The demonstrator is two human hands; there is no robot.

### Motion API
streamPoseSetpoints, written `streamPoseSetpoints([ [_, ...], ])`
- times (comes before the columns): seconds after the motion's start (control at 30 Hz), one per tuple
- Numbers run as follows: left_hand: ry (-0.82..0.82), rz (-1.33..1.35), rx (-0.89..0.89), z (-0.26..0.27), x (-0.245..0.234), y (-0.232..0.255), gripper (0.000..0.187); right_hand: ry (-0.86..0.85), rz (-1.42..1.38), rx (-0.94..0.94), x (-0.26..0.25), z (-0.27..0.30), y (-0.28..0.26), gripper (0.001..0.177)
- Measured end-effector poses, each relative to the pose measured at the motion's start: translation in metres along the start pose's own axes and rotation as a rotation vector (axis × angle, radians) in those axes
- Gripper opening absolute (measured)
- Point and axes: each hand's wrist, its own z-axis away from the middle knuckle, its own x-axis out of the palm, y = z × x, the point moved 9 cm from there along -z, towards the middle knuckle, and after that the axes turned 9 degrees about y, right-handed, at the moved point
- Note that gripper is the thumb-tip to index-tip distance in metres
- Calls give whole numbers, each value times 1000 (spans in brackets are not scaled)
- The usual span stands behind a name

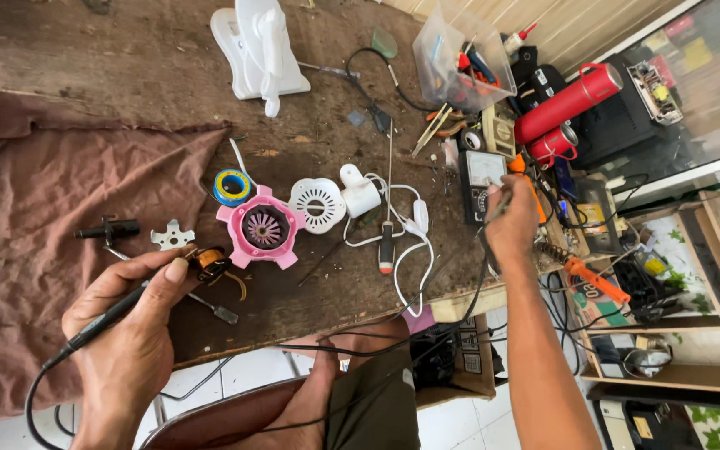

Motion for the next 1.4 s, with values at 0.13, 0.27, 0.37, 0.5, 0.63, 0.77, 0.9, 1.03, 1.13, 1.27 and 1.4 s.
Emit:
streamPoseSetpoints([
  [0.13,-1,45,-14,0,-2,-4,15,-13,-151,-70,-7,18,0,39],
  [0.27,-16,46,0,1,-2,-4,15,-113,-61,64,2,14,-2,32],
  [0.37,2,53,-12,2,-4,-6,16,-43,10,-7,0,-5,-8,32],
  [0.5,17,-58,3,3,-3,0,13,-78,-193,488,1,-22,-39,24],
  [0.63,32,-219,38,2,-5,3,12,-470,241,127,56,-30,13,36],
  [0.77,19,-142,49,1,-3,1,14,-117,202,61,14,-27,10,31],
  [0.9,18,-198,58,1,-5,3,14,39,53,-88,8,-2,34,31],
  [1.03,5,-185,61,2,-3,4,14,-54,63,147,15,8,42,48],
  [1.13,6,-167,70,3,-4,3,13,-159,192,139,14,-1,7,98],
  [1.27,19,-153,71,2,-4,-1,12,-365,256,474,38,11,24,105],
  [1.4,20,-104,44,-1,-6,-7,13,-144,138,408,15,19,-7,90],
])
